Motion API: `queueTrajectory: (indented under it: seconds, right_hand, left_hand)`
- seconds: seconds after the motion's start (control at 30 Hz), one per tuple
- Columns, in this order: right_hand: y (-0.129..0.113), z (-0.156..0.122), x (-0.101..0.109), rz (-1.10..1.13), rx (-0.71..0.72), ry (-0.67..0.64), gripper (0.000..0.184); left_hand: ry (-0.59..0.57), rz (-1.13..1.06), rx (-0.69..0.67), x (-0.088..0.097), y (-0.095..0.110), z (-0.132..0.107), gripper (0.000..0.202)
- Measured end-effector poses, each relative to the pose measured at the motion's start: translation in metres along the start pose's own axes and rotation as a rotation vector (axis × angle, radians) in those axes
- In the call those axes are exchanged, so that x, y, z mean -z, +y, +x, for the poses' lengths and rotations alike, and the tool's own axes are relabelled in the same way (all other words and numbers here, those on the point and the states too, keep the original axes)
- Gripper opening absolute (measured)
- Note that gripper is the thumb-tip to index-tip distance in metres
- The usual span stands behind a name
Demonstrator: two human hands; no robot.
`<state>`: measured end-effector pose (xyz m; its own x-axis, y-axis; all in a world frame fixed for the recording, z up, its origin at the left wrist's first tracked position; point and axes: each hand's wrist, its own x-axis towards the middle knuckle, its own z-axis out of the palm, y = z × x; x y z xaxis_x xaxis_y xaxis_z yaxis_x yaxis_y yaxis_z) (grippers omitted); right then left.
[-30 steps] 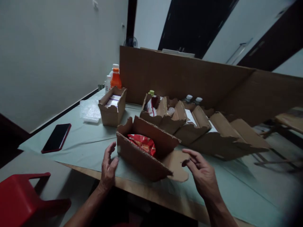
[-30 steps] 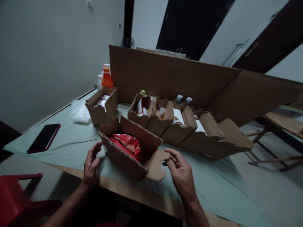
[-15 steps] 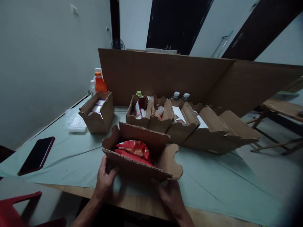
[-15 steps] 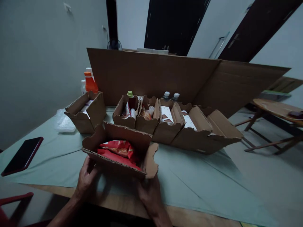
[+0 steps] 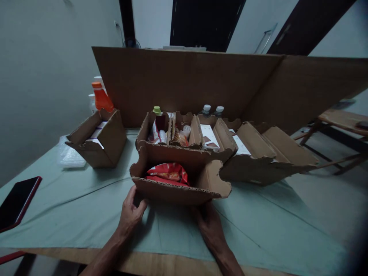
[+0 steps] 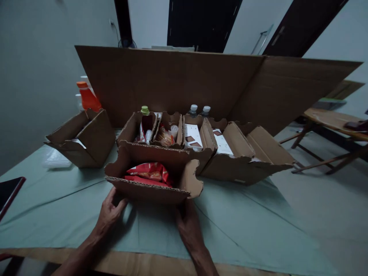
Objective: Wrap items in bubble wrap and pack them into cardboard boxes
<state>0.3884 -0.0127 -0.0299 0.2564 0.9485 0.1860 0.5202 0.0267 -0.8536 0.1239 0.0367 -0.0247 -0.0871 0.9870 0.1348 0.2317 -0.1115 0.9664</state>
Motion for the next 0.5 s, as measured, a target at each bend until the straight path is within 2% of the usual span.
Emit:
queueTrajectory:
  seconds: [0.2, 0.33, 0.5]
  right_hand:
    - [0.005, -0.006, 0.002, -0.144, 0.019, 0.041, 0.029]
    - [0.008, -0.008, 0.003, -0.251, 0.058, 0.049, 0.029]
    - [0.021, -0.010, 0.002, -0.347, 0.010, 0.066, 0.032]
  left_hand:
    - [-0.010, 0.107, -0.020, 0.000, -0.003, -0.003, 0.029]
    - [-0.077, 0.153, -0.002, 0.001, -0.008, -0.006, 0.029]
    - [-0.079, 0.143, 0.033, 0.000, -0.010, -0.010, 0.029]
